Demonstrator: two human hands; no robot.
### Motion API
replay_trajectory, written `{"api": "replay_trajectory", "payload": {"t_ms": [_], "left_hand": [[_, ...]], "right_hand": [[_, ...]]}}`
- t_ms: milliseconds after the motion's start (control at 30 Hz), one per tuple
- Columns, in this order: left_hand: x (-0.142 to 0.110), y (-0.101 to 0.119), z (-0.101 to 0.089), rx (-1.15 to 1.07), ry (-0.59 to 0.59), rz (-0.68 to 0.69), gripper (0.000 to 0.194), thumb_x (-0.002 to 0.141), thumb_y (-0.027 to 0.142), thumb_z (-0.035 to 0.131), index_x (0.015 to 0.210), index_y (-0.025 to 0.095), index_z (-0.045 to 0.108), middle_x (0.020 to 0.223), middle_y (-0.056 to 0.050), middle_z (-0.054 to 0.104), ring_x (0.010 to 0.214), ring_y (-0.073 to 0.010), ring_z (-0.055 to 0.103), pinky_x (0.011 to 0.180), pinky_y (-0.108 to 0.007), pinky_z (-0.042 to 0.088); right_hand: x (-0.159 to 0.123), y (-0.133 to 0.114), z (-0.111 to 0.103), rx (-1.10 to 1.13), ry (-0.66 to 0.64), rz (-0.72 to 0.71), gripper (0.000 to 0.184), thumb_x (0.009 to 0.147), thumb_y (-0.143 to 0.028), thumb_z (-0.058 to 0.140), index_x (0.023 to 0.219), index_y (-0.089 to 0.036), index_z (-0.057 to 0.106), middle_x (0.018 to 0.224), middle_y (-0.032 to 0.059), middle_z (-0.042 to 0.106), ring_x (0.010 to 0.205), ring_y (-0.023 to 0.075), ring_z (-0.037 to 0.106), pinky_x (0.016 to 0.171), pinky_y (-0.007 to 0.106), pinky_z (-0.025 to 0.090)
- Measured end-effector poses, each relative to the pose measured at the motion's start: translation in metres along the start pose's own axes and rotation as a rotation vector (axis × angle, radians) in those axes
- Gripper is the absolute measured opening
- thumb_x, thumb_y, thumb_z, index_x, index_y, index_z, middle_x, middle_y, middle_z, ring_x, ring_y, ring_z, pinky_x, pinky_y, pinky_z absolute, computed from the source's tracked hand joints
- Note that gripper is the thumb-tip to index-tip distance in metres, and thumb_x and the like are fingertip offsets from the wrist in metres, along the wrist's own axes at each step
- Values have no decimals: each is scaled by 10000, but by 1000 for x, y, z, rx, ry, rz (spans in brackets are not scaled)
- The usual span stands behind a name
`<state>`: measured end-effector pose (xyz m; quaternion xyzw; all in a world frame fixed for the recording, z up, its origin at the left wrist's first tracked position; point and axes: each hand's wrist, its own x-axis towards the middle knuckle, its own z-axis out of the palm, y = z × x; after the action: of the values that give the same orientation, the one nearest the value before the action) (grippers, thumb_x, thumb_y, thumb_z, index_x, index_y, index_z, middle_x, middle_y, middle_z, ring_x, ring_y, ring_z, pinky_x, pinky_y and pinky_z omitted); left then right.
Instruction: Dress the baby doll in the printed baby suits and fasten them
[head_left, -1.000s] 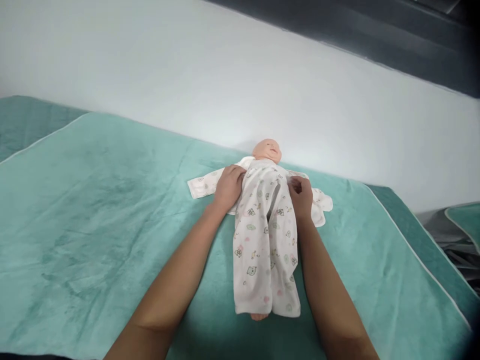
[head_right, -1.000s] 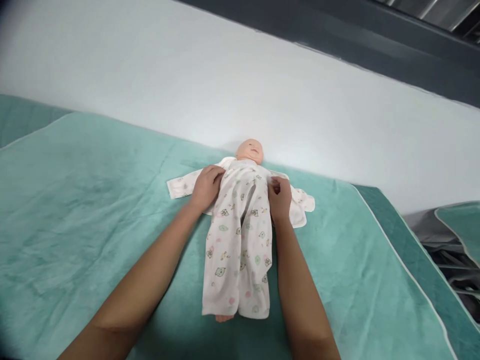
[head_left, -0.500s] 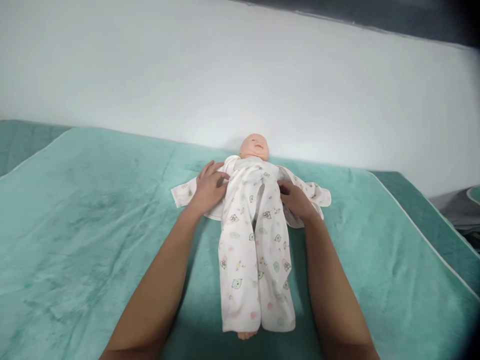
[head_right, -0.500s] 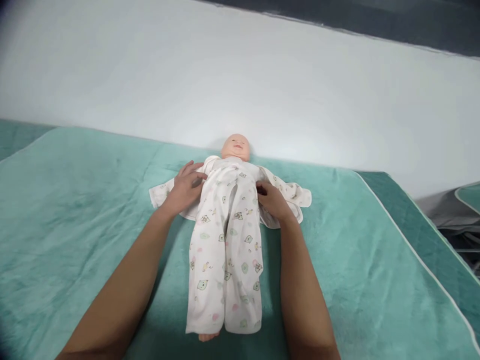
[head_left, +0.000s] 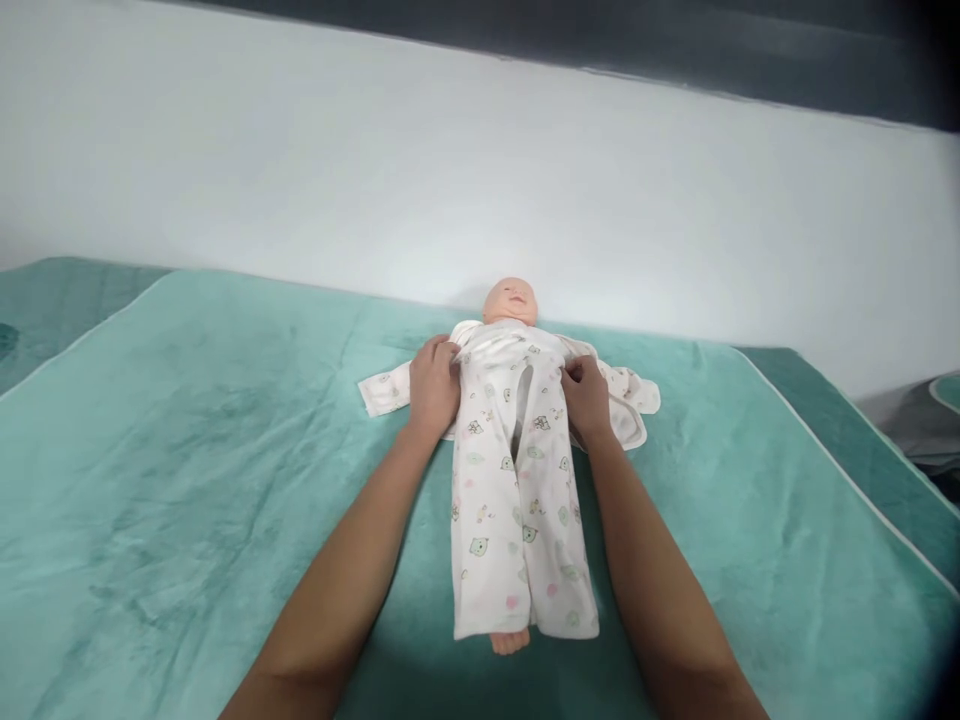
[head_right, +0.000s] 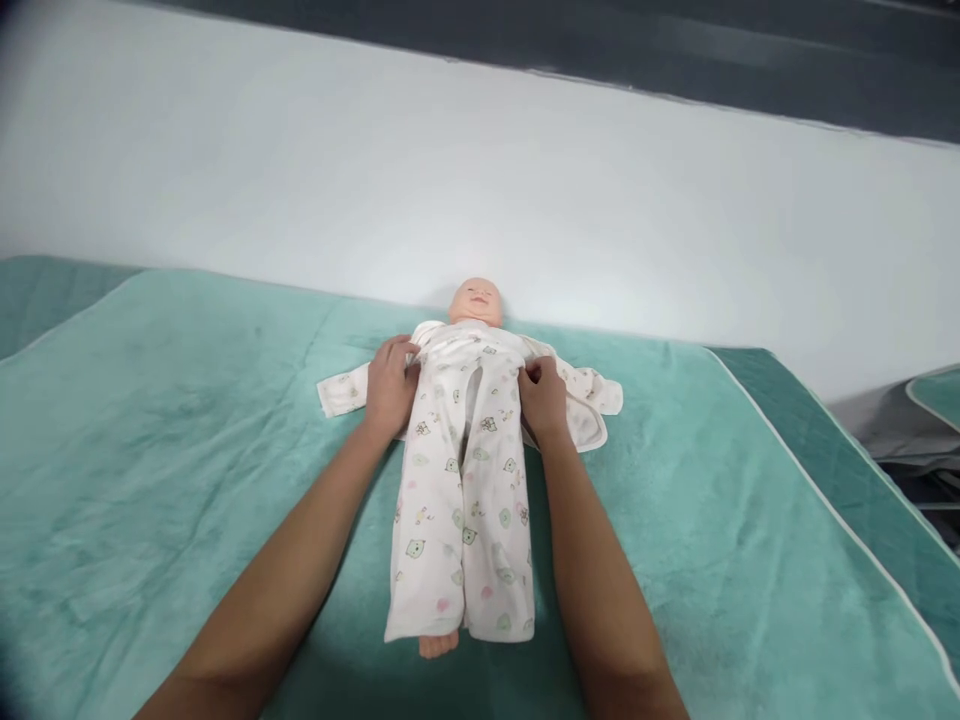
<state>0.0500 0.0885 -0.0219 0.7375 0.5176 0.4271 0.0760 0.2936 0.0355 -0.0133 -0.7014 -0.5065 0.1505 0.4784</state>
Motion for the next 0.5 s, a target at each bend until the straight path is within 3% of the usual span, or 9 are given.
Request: {"api": "replay_trajectory", "payload": {"t_ms": [200,367,500], "left_hand": [[-1,5,-3,-143,26,32,372,908,129,424,1150,266,672,1319,-64,616,1261,-235,526,1106,-459,377],[1,31,-15,-378,-41,75,287,971,290,448,1137,249,678,1298,-56,643,1262,-199,552,1151,-430,375],[-1,53,-22,-421,-204,147,286,959,355,501,1197,258,626,1470,-54,520,1400,-223,432,1199,-463,308]], "right_hand": [[-1,-8,-2,51,145,-133,187,883,-389,502,954,-231,572,902,37,643,821,201,569,791,339,453],[8,-12,-6,77,-99,-237,269,907,-414,494,997,-236,674,1030,57,694,973,228,601,883,368,458],[30,-13,-14,-34,-193,-187,185,837,-387,576,866,-230,668,913,50,700,858,235,608,834,393,467]]}}
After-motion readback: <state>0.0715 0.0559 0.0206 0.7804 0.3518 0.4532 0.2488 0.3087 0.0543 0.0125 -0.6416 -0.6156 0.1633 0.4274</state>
